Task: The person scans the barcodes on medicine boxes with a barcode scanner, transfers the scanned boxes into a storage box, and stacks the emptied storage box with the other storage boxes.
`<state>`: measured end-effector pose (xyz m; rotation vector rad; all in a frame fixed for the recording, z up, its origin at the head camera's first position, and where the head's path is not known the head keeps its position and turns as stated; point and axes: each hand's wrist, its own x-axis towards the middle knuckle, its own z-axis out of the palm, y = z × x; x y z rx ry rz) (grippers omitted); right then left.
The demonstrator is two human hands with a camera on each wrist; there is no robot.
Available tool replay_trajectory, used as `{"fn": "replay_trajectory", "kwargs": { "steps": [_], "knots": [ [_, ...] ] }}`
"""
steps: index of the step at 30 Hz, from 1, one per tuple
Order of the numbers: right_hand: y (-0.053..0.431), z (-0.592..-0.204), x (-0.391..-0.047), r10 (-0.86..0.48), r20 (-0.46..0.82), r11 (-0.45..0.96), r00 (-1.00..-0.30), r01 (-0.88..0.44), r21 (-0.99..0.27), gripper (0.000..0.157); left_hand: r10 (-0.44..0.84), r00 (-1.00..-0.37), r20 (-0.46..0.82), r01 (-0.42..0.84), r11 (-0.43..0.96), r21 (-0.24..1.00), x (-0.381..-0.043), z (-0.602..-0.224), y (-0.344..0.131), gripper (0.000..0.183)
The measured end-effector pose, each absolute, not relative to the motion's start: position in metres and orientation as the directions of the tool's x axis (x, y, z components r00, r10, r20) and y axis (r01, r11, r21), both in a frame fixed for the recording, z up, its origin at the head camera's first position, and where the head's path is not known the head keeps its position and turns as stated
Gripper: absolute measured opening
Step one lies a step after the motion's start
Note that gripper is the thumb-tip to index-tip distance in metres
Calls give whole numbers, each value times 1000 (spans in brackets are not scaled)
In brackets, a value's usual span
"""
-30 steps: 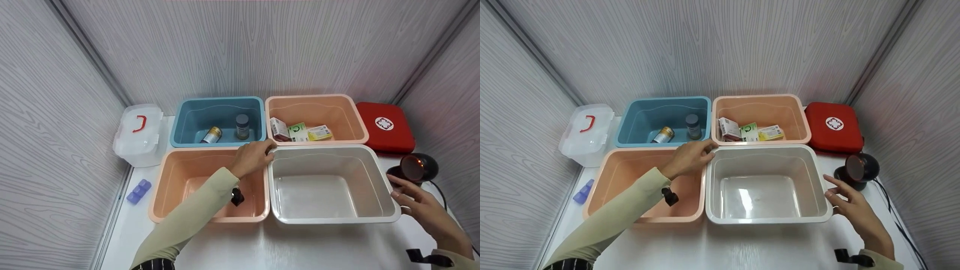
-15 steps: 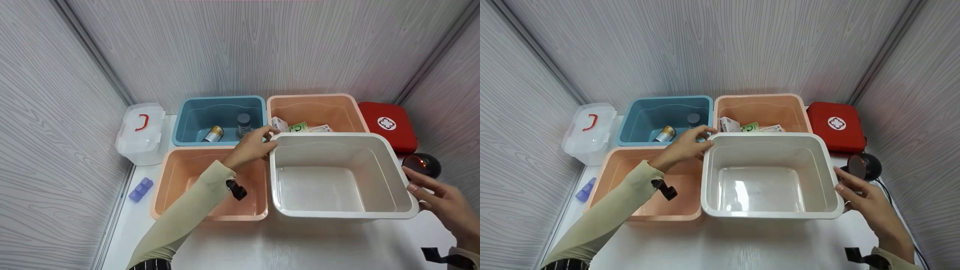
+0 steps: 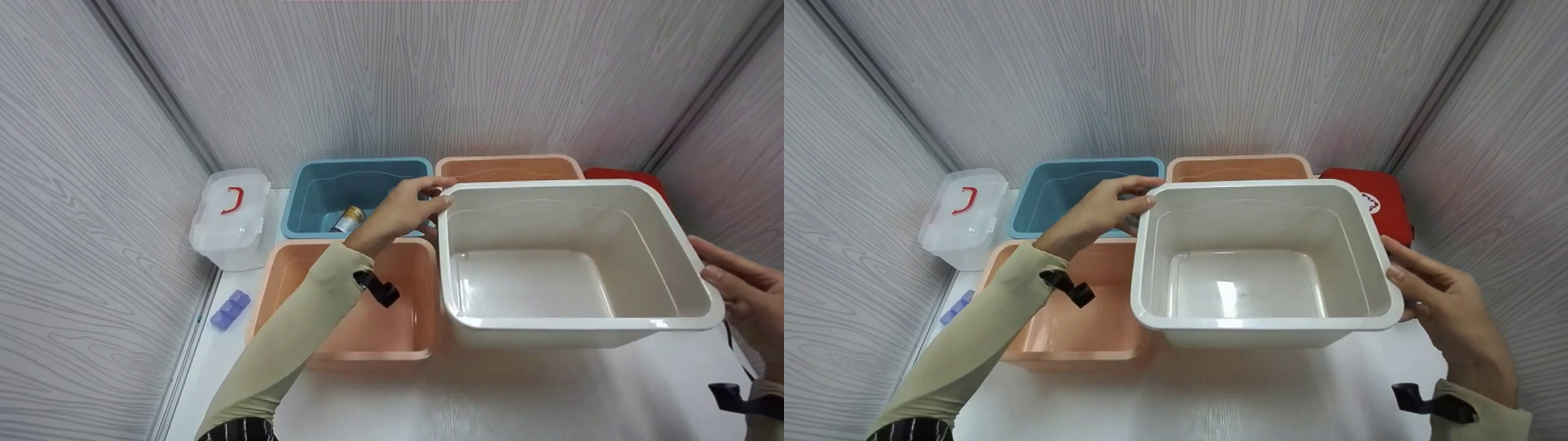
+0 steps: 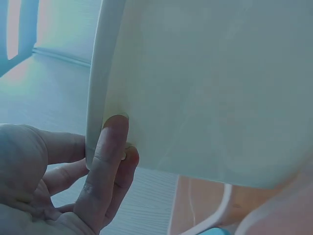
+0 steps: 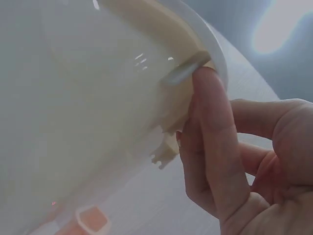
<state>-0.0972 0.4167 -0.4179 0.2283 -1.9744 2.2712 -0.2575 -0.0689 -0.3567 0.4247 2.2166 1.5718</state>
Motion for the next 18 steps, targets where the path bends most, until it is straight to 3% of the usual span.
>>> {"fn": "replay_trajectory", "kwargs": {
  "steps": [10, 18],
  "knots": [
    [385, -393, -108, -23, 232, -363, -972, -208, -908, 50, 436, -891, -124, 25, 321, 947, -257, -324, -102, 49],
    [331, -383, -116, -155, 191, -310, -969, -136, -941, 58, 359, -923, -140, 34, 438, 898, -264, -311, -150, 49]
  ]
}}
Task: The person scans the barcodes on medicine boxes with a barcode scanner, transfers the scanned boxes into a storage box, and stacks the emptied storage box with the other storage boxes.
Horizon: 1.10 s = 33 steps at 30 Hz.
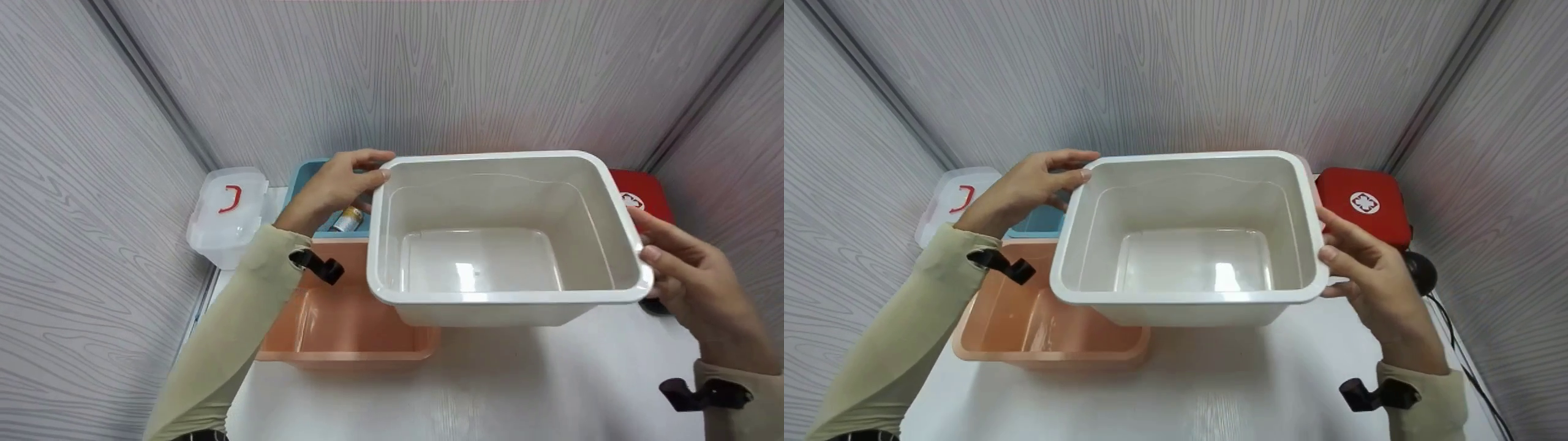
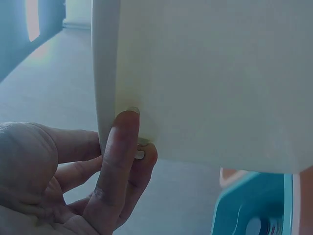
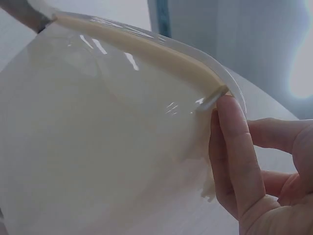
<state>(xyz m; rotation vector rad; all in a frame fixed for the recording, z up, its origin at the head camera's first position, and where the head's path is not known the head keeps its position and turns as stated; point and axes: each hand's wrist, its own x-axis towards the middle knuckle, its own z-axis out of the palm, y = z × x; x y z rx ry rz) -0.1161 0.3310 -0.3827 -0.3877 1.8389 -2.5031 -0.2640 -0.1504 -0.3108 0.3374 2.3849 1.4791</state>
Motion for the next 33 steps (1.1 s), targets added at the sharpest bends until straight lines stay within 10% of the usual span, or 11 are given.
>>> {"fn": "replay_trajectory", "kwargs": {
  "steps": [33],
  "knots": [
    [144, -384, -140, -436, -7, -222, -900, 115, -968, 74, 234, -925, -299, -59, 689, 722, -236, -302, -347, 54]
  ]
}}
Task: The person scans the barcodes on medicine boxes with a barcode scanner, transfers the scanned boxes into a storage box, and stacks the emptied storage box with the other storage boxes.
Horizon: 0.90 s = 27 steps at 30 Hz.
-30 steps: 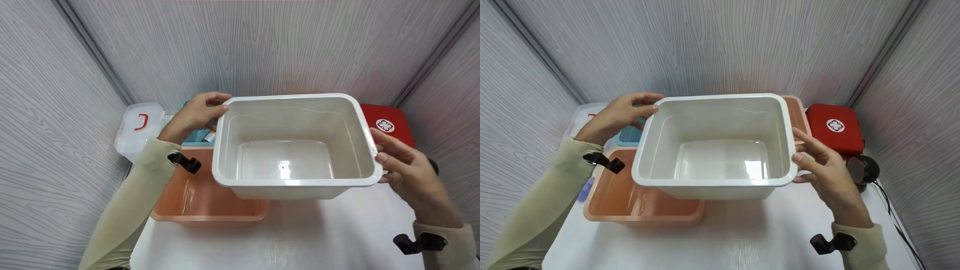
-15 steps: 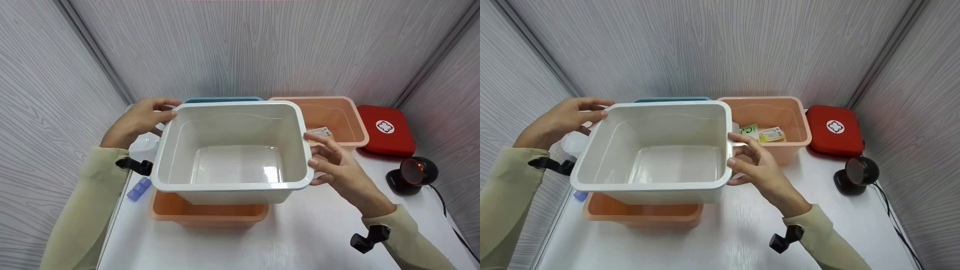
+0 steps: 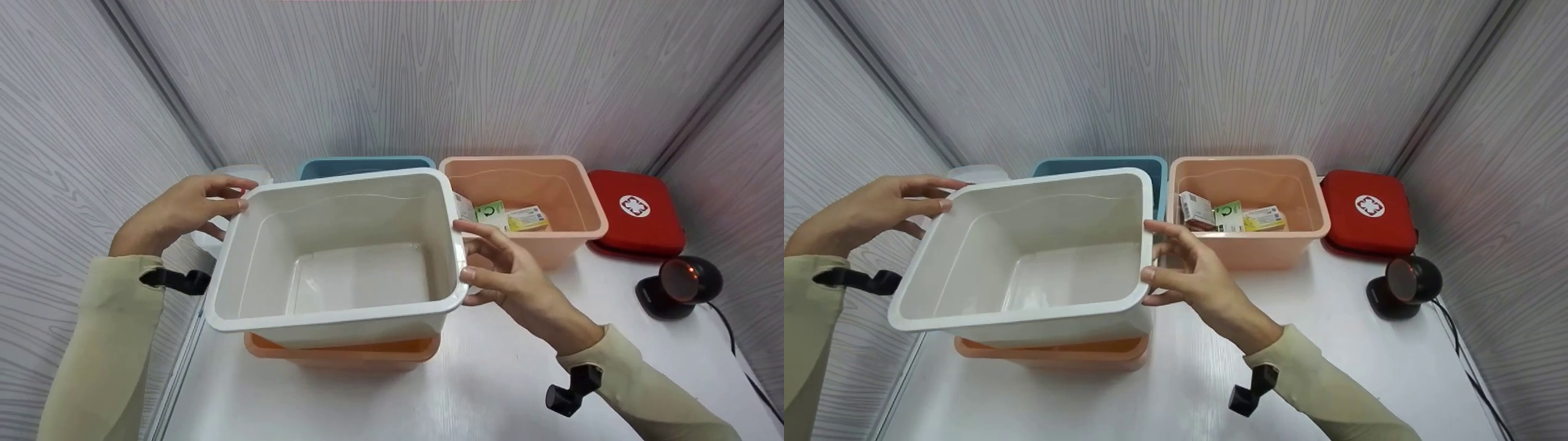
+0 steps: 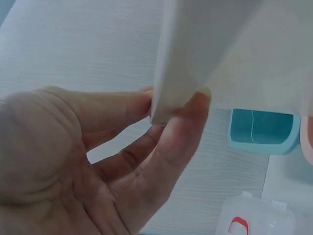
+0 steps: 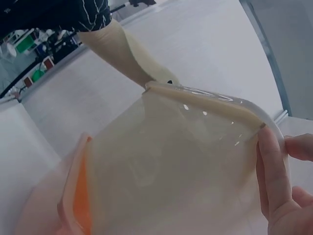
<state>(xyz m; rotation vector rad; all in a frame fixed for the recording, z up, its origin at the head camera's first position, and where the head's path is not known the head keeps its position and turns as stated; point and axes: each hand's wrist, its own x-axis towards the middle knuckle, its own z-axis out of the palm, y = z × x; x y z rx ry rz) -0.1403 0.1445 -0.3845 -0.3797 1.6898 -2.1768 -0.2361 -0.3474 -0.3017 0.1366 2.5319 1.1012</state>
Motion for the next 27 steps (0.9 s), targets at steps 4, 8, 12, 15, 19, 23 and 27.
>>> {"fn": "replay_trajectory", "kwargs": {
  "steps": [4, 8, 12, 15, 19, 23, 27],
  "knots": [
    [133, -384, -138, -447, -6, -212, -894, 113, -971, 75, 239, -919, -314, -70, 684, 726, -235, -305, -359, 55],
    [126, -386, -137, -457, -4, -212, -890, 113, -971, 76, 232, -915, -329, -81, 695, 715, -236, -307, -364, 56],
    [120, -394, -136, -482, -31, -174, -876, 130, -976, 79, 222, -915, -337, -87, 707, 702, -236, -310, -370, 56],
    [118, -405, -134, -490, -66, -138, -869, 153, -979, 80, 228, -912, -342, -89, 702, 706, -237, -317, -370, 57],
    [121, -423, -130, -487, -102, -106, -868, 175, -979, 80, 248, -899, -362, -89, 705, 704, -240, -335, -366, 57],
    [123, -440, -127, -492, -128, -89, -861, 196, -977, 81, 256, -890, -377, -92, 710, 698, -242, -352, -365, 55],
    [122, -455, -126, -491, -143, -79, -859, 207, -975, 81, 252, -886, -389, -104, 711, 696, -245, -369, -363, 56]
  ]
}}
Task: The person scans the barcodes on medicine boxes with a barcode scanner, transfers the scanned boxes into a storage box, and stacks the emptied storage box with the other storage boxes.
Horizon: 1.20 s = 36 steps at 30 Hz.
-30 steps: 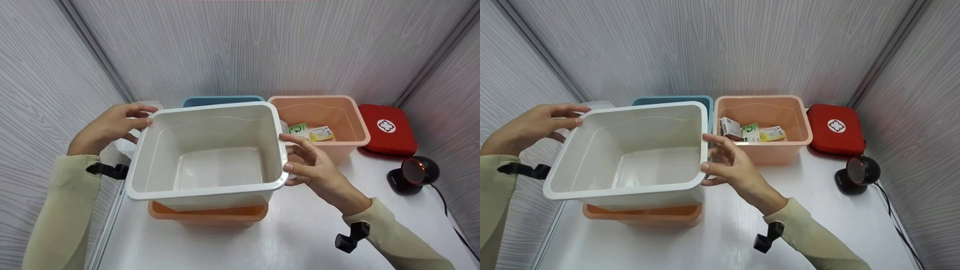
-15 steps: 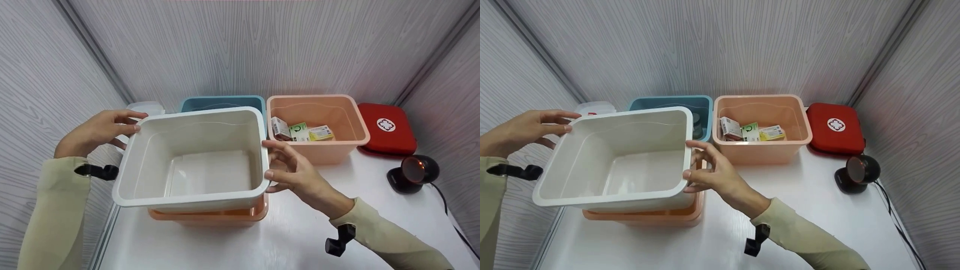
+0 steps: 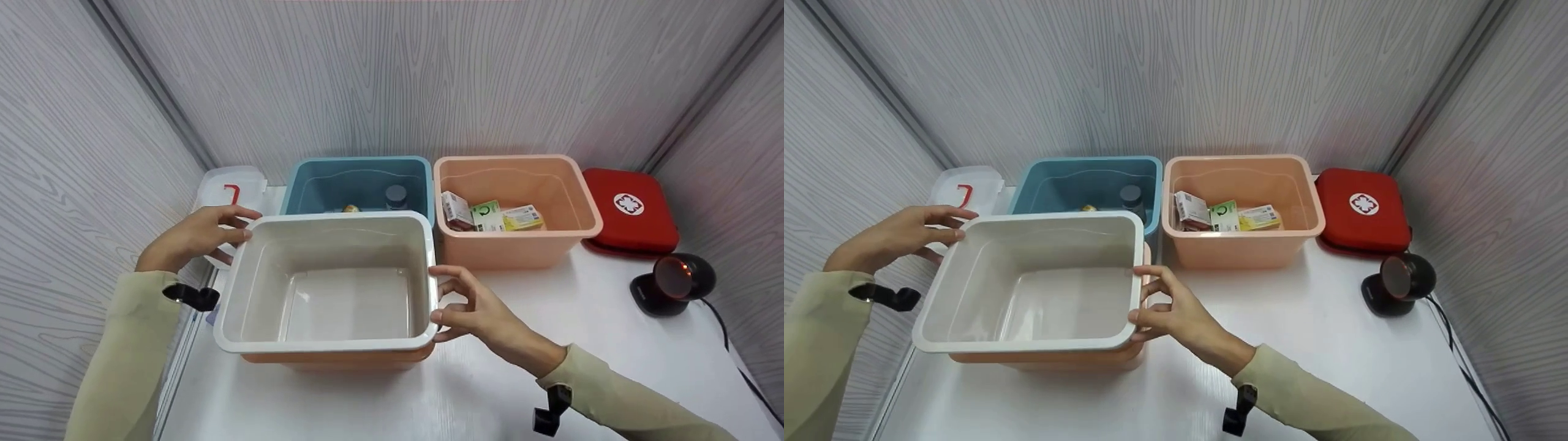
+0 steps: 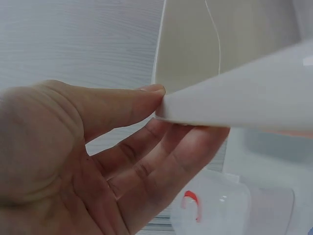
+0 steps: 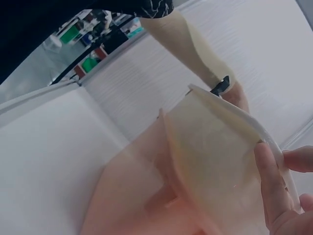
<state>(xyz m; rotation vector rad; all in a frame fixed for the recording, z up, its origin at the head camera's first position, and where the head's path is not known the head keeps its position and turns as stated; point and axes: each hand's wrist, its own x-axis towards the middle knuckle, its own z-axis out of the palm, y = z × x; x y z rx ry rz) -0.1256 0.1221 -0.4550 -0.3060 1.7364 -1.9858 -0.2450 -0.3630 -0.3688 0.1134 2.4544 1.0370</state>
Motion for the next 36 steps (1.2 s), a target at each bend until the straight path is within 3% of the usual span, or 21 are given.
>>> {"fn": "replay_trajectory", "kwargs": {
  "steps": [11, 28, 32, 36],
  "knots": [
    [121, -485, -126, -491, -151, -54, -858, 204, -978, 84, 231, -883, -409, -136, 708, 693, -247, -402, -358, 54],
    [116, -499, -126, -490, -174, -49, -854, 226, -973, 83, 230, -882, -412, -129, 722, 680, -247, -409, -360, 54],
    [121, -497, -135, -461, -152, 14, -874, 164, -986, 64, 182, -913, -364, -68, 813, 578, -245, -399, -349, 51],
    [142, -482, -158, -344, -91, 52, -935, 77, -996, 42, 165, -960, -226, 30, 863, 504, -251, -385, -323, 52]
  ]
}}
